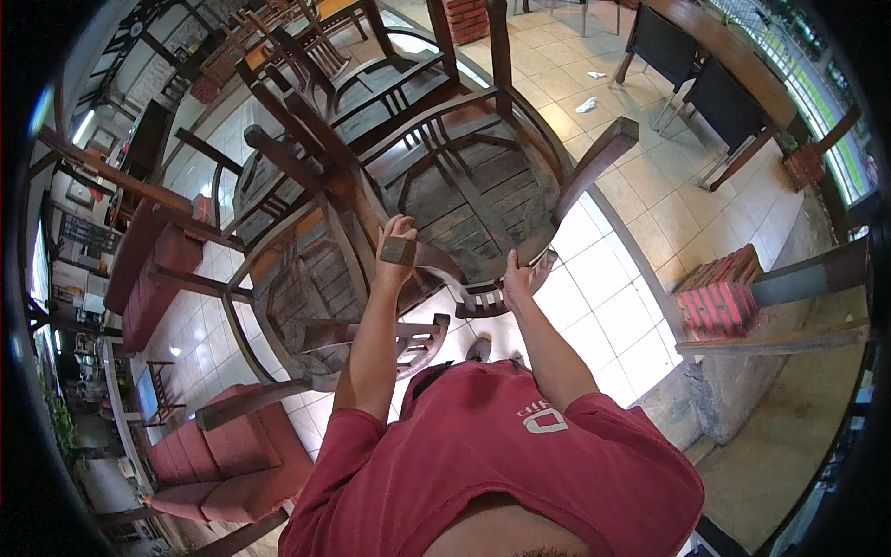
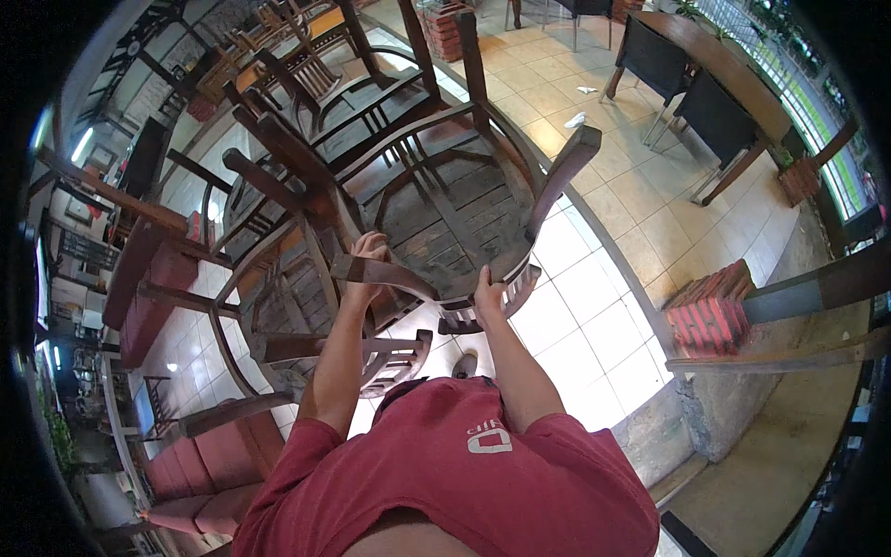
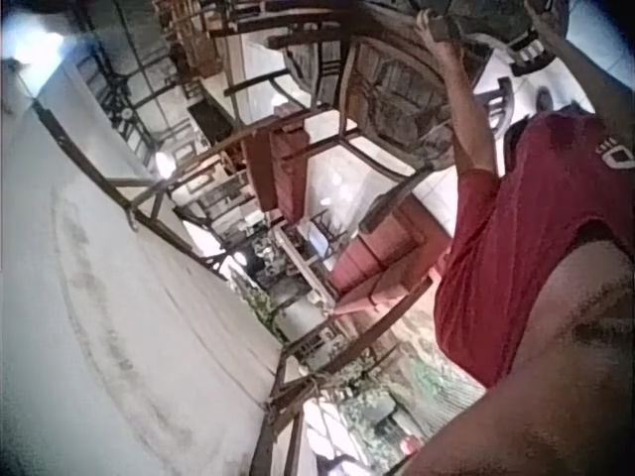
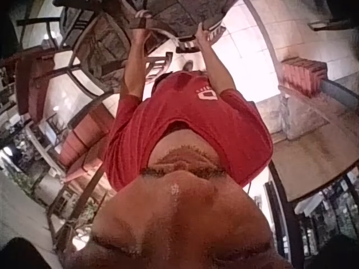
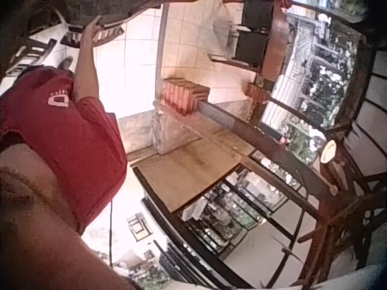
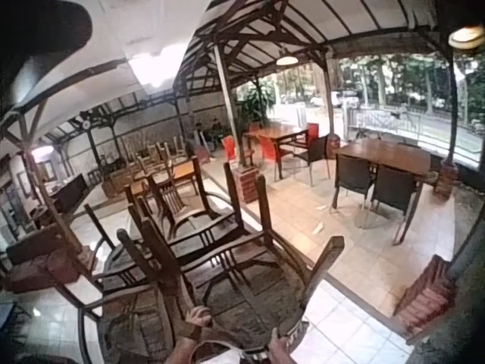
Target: Arranging and stacking chairs at tables in a restaurant setting.
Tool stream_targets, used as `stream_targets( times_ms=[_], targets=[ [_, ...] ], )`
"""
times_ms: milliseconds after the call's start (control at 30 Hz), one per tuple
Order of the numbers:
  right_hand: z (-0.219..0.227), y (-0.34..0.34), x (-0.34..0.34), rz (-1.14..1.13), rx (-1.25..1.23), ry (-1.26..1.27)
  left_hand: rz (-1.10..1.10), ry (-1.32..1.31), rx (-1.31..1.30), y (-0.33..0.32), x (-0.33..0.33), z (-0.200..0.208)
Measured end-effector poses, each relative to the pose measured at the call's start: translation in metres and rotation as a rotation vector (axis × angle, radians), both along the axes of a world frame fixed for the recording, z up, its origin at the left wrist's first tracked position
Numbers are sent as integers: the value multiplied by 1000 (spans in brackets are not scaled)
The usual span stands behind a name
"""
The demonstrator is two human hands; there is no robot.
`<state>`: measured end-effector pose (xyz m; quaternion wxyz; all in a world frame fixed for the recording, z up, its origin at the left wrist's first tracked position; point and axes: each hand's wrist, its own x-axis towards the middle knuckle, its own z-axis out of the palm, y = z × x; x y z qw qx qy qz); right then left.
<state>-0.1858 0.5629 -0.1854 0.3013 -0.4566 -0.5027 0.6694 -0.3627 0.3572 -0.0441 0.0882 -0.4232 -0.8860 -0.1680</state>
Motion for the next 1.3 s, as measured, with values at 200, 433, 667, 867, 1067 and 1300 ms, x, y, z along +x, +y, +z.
stream_targets(
  times_ms=[200,433,667,867,1067,1300],
  targets=[
    [6,14,-7,316,-61,-295,51,75,-67,-2,5,-2],
    [-22,30,-7,222,509,-520,72,49,49,5,5,-10],
    [30,44,-8,593,195,-610,0,135,153,-8,6,-12],
    [7,47,-8,489,121,-491,56,-6,170,-4,9,-16],
    [36,31,0,450,290,-520,93,101,20,0,11,-12],
    [28,39,-5,576,360,-526,88,48,30,-13,3,-16]
  ],
)
